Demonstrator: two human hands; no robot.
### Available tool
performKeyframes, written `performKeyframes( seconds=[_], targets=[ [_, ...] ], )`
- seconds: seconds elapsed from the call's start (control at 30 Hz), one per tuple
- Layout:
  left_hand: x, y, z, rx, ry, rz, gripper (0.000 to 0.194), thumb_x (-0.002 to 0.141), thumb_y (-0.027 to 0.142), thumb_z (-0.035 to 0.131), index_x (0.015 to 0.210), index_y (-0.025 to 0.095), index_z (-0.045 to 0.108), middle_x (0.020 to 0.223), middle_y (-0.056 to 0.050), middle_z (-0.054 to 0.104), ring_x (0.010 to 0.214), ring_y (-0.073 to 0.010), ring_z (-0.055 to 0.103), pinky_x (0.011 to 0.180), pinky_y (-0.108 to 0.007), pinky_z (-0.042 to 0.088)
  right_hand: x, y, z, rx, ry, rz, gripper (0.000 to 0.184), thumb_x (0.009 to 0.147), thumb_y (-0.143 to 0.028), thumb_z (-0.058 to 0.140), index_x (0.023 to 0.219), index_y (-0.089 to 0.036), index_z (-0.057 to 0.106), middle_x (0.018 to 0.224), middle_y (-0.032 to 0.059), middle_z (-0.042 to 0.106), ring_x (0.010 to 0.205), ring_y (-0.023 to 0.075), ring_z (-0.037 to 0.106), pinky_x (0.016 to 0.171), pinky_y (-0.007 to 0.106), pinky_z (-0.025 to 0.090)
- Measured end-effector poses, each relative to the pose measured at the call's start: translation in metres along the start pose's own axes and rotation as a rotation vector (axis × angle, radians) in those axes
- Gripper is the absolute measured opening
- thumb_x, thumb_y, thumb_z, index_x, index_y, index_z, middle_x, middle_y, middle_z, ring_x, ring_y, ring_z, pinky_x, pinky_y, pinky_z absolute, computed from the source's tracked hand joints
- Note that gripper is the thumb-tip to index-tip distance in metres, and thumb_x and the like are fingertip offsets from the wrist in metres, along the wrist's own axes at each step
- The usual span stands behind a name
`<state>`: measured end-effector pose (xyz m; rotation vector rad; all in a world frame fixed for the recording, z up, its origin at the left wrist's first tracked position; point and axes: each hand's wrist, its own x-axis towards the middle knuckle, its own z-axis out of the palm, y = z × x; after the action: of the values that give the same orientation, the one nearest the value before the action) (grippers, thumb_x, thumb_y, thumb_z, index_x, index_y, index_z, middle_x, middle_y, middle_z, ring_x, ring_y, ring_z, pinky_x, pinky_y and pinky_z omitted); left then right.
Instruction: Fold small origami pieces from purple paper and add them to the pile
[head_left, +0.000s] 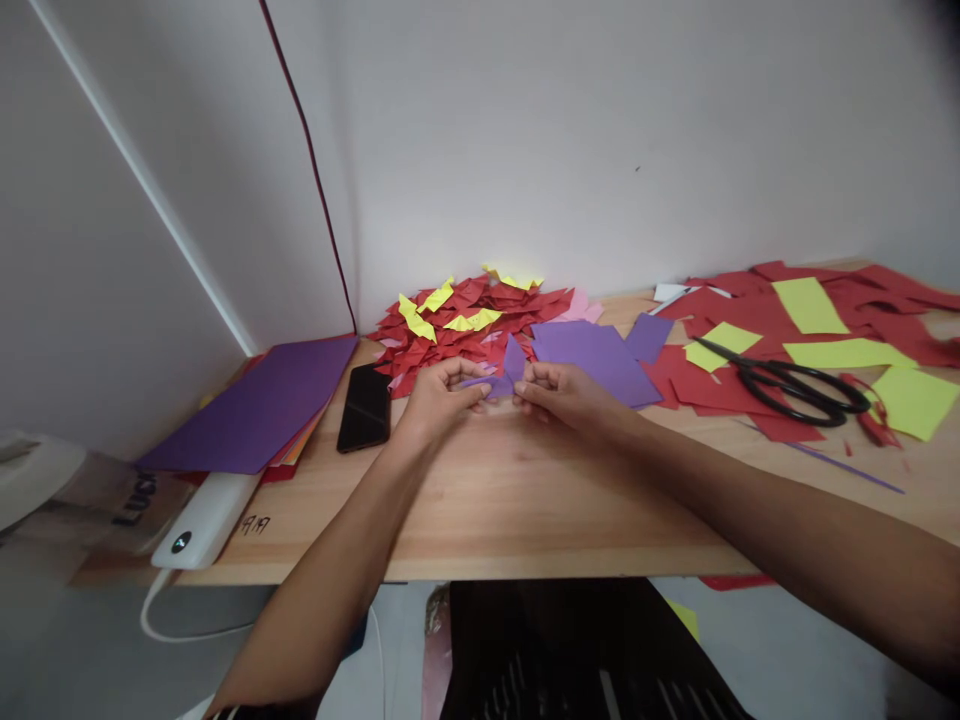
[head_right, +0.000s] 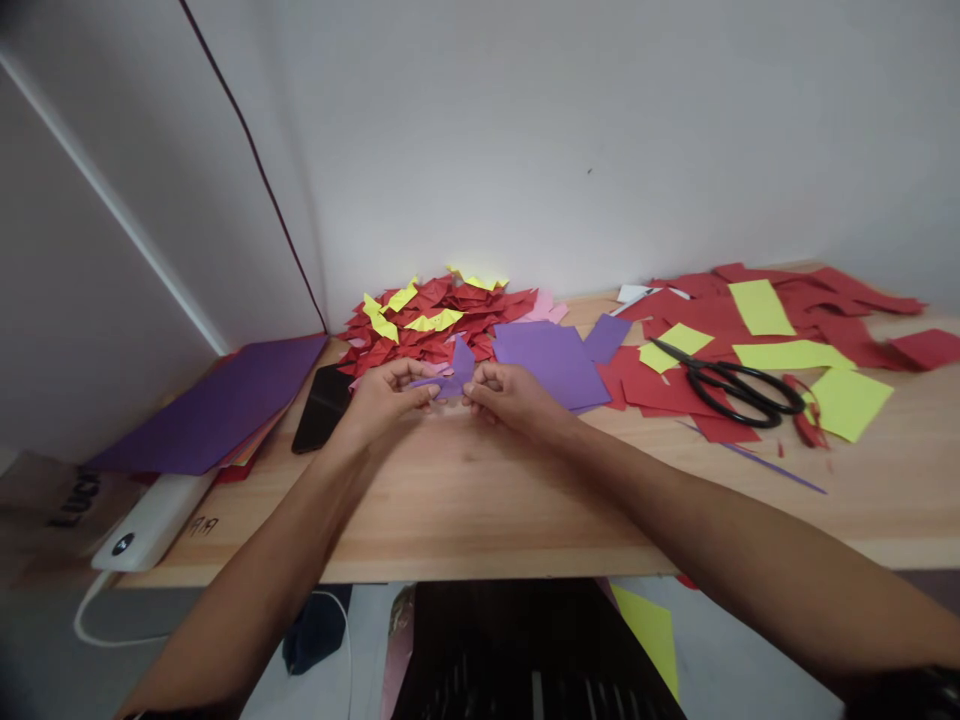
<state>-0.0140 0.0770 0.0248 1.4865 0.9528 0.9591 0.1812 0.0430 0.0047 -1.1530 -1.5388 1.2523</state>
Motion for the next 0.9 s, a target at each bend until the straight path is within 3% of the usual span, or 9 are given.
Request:
performKeyframes(
  seconds=[0.13, 0.23, 0.33, 0.5, 0.7, 0.9],
  targets=[
    [0.000, -0.005, 0.006, -0.126, 0.056, -0.024, 0.032, 0.059, 0.028, 0.082, 0.080, 0.012, 0.065, 0.080, -0.005, 0.070, 0.063, -0.0121, 0.065, 0.057, -0.023, 0.051, 0.002, 0.002, 0.000, 0.015, 0.011, 0.006, 0.032, 0.080, -0.049, 0.061, 0.072, -0.020, 0.049, 0.062, -0.0018, 0.057, 0.049, 0.0085, 0.046, 0.049, 0.023, 0.033],
    [-0.002, -0.005, 0.012, -0.233, 0.030, -0.040, 0.034, 0.065, 0.031, 0.079, 0.090, 0.013, 0.065, 0.080, -0.004, 0.069, 0.067, -0.0125, 0.066, 0.062, -0.024, 0.051, 0.002, 0.004, 0.000, 0.007, 0.035, -0.031, 0.033, 0.082, -0.049, 0.059, 0.072, -0.020, 0.049, 0.064, -0.0014, 0.058, 0.051, 0.0088, 0.047, 0.050, 0.023, 0.034],
    [-0.004, -0.002, 0.015, -0.165, 0.005, 0.016, 0.039, 0.065, 0.029, 0.079, 0.098, 0.015, 0.064, 0.082, -0.003, 0.070, 0.069, -0.0121, 0.065, 0.064, -0.024, 0.051, 0.001, 0.003, 0.001, 0.009, 0.041, -0.069, 0.033, 0.083, -0.050, 0.058, 0.073, -0.020, 0.048, 0.065, -0.0013, 0.058, 0.053, 0.0096, 0.048, 0.052, 0.024, 0.034],
    [-0.004, 0.002, 0.013, -0.053, 0.059, 0.079, 0.028, 0.063, 0.025, 0.080, 0.085, 0.014, 0.067, 0.073, -0.002, 0.069, 0.064, -0.0124, 0.063, 0.065, -0.026, 0.050, -0.001, -0.001, 0.004, 0.038, 0.009, -0.073, 0.032, 0.084, -0.049, 0.058, 0.074, -0.020, 0.049, 0.066, -0.0014, 0.058, 0.054, 0.0095, 0.049, 0.055, 0.024, 0.036],
    [-0.002, 0.002, 0.010, -0.017, 0.005, 0.120, 0.018, 0.065, 0.027, 0.077, 0.077, 0.015, 0.071, 0.074, -0.003, 0.069, 0.062, -0.0107, 0.058, 0.061, -0.025, 0.047, -0.001, -0.002, 0.006, 0.074, -0.035, -0.074, 0.031, 0.083, -0.048, 0.060, 0.074, -0.020, 0.047, 0.064, -0.0029, 0.056, 0.054, 0.0092, 0.048, 0.054, 0.024, 0.036],
    [-0.002, -0.001, 0.013, 0.053, 0.098, 0.135, 0.017, 0.063, 0.027, 0.077, 0.074, 0.015, 0.070, 0.074, -0.003, 0.069, 0.065, -0.0111, 0.057, 0.064, -0.025, 0.047, -0.002, -0.001, 0.011, 0.007, 0.005, -0.063, 0.024, 0.083, -0.041, 0.057, 0.073, -0.021, 0.049, 0.065, -0.0026, 0.057, 0.054, 0.0102, 0.050, 0.054, 0.024, 0.039]
  ],
)
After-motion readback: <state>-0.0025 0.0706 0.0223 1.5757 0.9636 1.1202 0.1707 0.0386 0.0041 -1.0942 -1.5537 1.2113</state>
